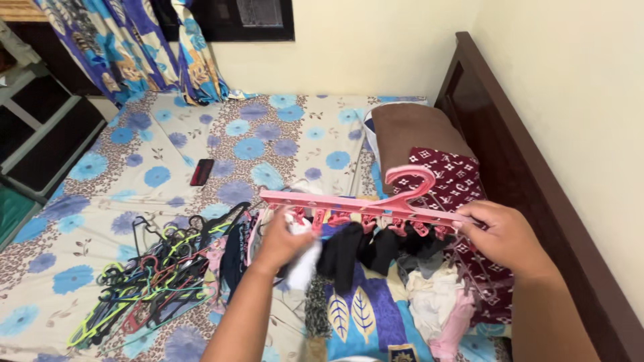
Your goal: The person unhooks several garments from a multi-clip laundry hanger, sorts them on a bed and table, and places them into a wardrobe and drawer. They then gather a pile of empty plastic hangers from the bed and hang them inside the wardrobe, before retrieving a shirt and bag from a door hook, folding the shirt, and placing it into a drawer.
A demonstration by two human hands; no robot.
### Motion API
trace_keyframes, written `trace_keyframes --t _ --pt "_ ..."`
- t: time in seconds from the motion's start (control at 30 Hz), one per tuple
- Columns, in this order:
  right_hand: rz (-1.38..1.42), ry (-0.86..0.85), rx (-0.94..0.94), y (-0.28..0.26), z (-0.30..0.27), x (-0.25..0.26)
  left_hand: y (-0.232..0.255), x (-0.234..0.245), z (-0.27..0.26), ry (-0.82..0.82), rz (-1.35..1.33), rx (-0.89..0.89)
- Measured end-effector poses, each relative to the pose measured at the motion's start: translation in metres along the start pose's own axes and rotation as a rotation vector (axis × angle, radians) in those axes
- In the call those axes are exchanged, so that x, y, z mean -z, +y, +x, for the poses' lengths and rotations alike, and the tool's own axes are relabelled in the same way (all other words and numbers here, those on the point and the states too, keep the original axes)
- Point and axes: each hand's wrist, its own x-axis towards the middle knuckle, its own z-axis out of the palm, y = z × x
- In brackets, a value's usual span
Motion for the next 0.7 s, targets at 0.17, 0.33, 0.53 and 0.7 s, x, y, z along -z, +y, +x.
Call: trace_keyframes --t 0.17,0.33,0.53,0.7 --pt "0.027 -0.033 0.055 -0.029 0.002 -0.028 -0.027 -0.029 -0.017 -0.235 -0.281 0.207" --pt "-0.118 0.047 0.311 -0.058 0.010 -0.055 -0.018 -0.023 -0.033 -0.433 -0.680 0.320" --pt "-0.225 0.510 0.171 -0.076 0.004 -0.094 -0.019 -0.003 -0.035 -0.660 -0.713 0.129" --pt "0.965 0.159 -0.188 -0.049 -0.014 -0.209 -0.023 -0.007 -0.035 -0.518 -0.881 0.296"
